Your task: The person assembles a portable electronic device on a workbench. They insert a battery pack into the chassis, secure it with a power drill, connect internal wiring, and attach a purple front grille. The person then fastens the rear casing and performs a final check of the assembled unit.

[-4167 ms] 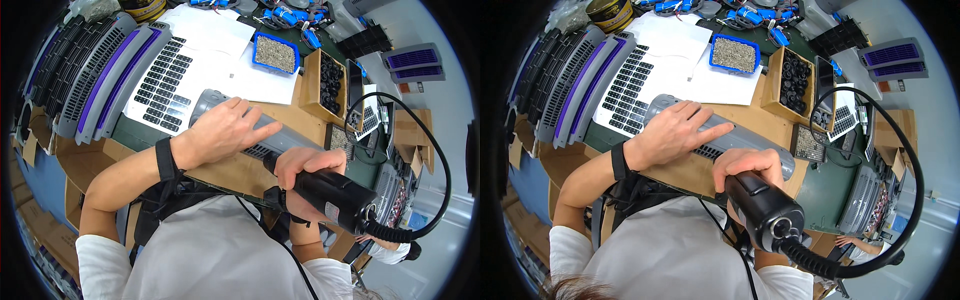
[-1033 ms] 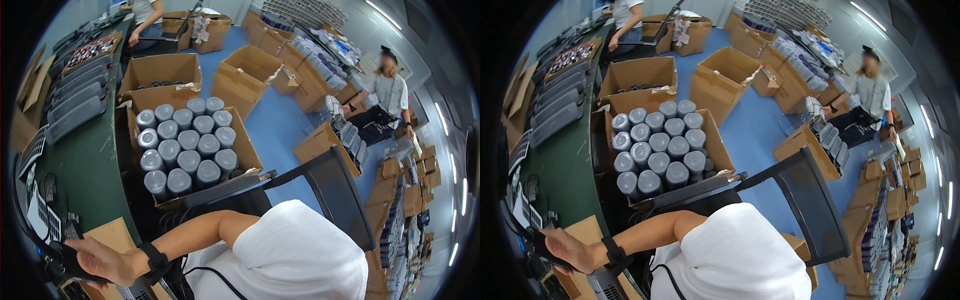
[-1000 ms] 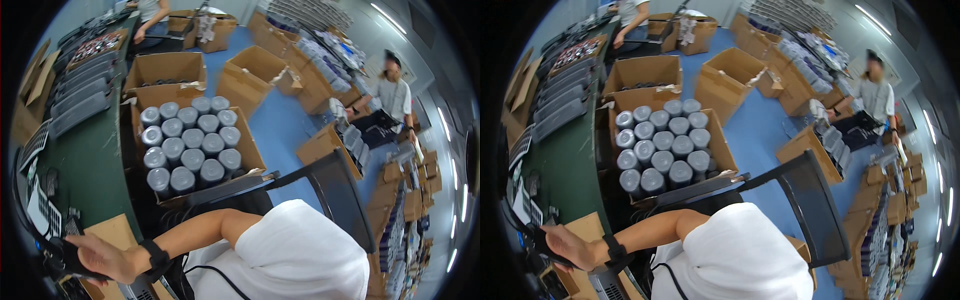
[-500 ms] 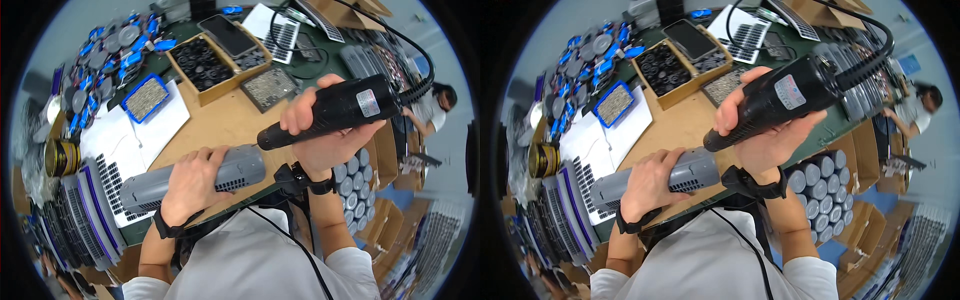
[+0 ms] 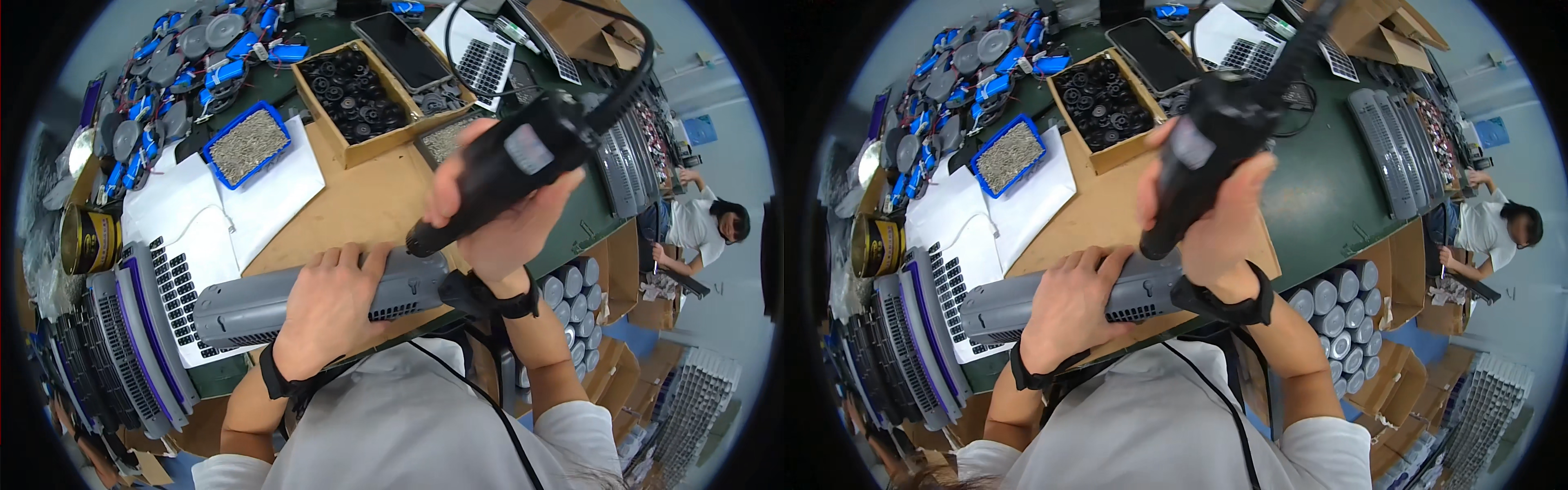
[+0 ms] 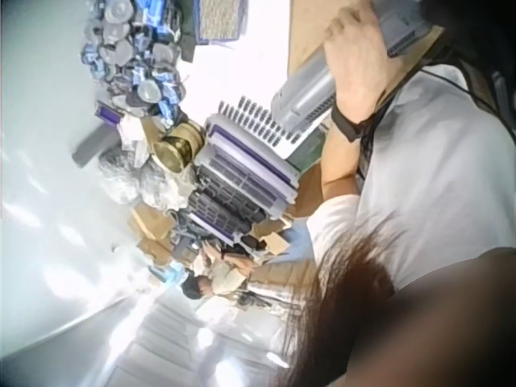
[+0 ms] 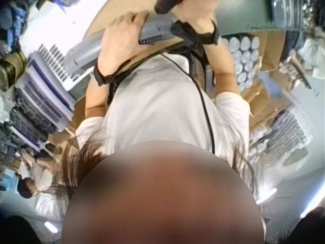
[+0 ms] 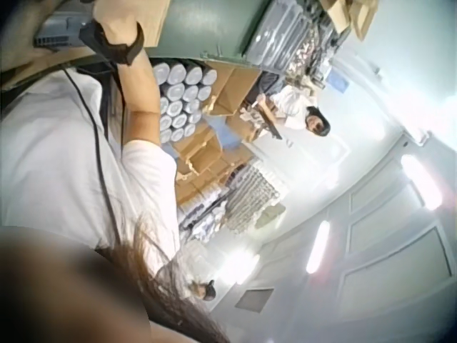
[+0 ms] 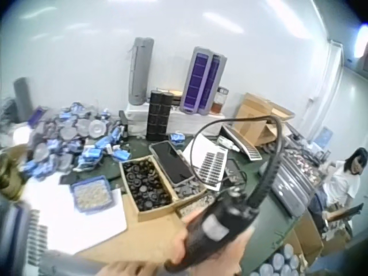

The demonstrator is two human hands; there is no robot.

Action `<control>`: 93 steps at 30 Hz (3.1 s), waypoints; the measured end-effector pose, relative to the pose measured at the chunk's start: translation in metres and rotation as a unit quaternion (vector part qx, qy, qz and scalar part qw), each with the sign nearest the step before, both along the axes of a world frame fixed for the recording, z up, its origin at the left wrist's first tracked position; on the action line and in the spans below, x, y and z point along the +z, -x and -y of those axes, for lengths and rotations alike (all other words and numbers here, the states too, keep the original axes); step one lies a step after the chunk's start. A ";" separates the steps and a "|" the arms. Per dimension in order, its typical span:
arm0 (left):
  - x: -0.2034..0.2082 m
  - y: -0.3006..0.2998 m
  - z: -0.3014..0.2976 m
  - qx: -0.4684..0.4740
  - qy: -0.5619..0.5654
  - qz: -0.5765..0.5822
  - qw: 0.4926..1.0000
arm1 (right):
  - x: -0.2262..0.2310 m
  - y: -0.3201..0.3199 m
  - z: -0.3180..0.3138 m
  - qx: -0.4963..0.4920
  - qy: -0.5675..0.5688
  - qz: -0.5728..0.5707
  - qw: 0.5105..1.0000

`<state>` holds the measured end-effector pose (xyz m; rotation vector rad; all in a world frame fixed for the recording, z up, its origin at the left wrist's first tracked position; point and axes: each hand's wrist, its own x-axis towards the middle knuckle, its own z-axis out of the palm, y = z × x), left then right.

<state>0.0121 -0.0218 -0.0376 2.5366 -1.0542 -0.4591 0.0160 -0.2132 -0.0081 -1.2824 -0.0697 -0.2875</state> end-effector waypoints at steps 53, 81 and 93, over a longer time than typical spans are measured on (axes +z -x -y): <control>-0.007 0.007 -0.118 0.126 0.008 0.058 0.990 | 0.017 -0.029 -0.108 0.175 -0.057 0.065 0.981; -0.009 0.003 -0.121 0.109 0.000 0.018 0.994 | -0.009 -0.023 -0.119 0.165 -0.038 0.034 0.985; -0.009 0.002 -0.120 0.095 -0.009 0.009 0.995 | -0.001 -0.021 -0.113 0.298 0.020 0.028 0.954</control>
